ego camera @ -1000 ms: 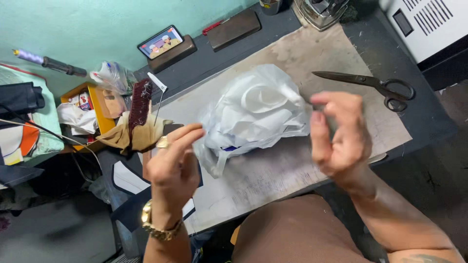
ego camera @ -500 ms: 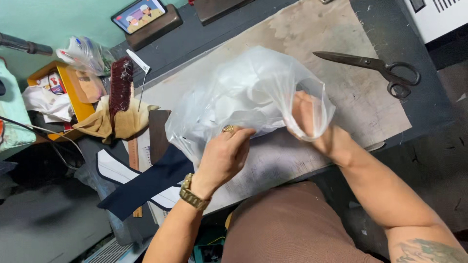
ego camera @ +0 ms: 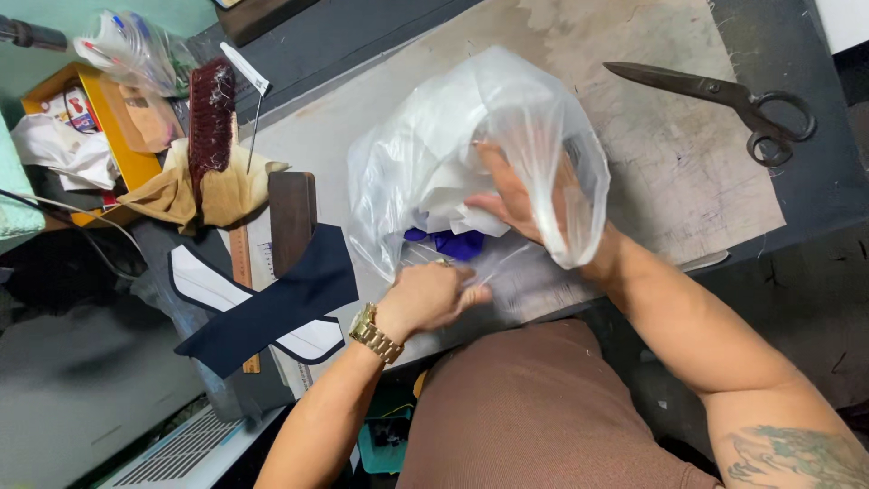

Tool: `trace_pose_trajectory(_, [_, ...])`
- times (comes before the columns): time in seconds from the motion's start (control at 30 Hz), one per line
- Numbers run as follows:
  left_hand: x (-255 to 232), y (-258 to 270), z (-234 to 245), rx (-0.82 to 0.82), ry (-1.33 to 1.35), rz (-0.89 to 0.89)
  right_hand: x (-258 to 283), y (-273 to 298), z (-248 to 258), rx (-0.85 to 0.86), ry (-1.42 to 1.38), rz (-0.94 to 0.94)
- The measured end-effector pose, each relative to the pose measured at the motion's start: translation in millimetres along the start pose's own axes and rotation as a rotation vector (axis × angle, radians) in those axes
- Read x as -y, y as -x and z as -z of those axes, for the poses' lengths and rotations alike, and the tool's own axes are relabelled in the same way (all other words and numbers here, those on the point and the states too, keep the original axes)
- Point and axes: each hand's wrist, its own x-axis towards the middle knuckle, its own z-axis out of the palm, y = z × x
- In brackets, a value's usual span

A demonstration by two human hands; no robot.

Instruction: The person removes a piece of white fabric from a plastic bag, aligns a blue fabric pattern over it, and uses shears to cut the white fabric to match the pattern's shape, then irons the combined pieces.

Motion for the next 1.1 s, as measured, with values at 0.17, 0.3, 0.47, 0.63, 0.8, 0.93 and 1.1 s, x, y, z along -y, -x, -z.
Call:
trace_pose_trajectory(0.17, [15.9, -3.3, 4.7, -0.223, 0.073, 0.124, 29.1, 1.7, -33.0, -0.445, -0.192, 0.024])
trace_pose_trajectory(0.3, [32.4, -10.8, 2.9, -0.292, -0.117, 0.163, 45.4, 0.4, -90.1, -0.202, -0.214, 0.28])
trace_pose_trajectory(0.47, [78.2, -13.3, -18.9, -0.334, -0.222, 0.256, 24.0, -3.6, -80.2, -0.337, 0.271, 0.087])
trace_pose_trajectory(0.63, [71.7, 17.0, 26.4, -0.523, -0.056, 0.459, -3.5, -0.7, -92.1, -0.24, 0.193, -0.017])
trace_pose_trajectory(0.8, [78.5, 16.1, 35.1, -0.598, 0.088, 0.501, -24.1, -2.7, -100.4, -0.163, 0.14, -0.121])
trace_pose_trajectory(0.93, [69.2, 23.2, 43.9, -0.611, 0.134, 0.448, -68.1, 7.0, -107.0, -0.082, 0.084, -0.238])
trace_pose_trajectory(1.1, [42.4, 23.3, 57.9, -0.696, 0.154, 0.283, -101.5, -11.4, -119.1, 0.001, 0.032, -0.377])
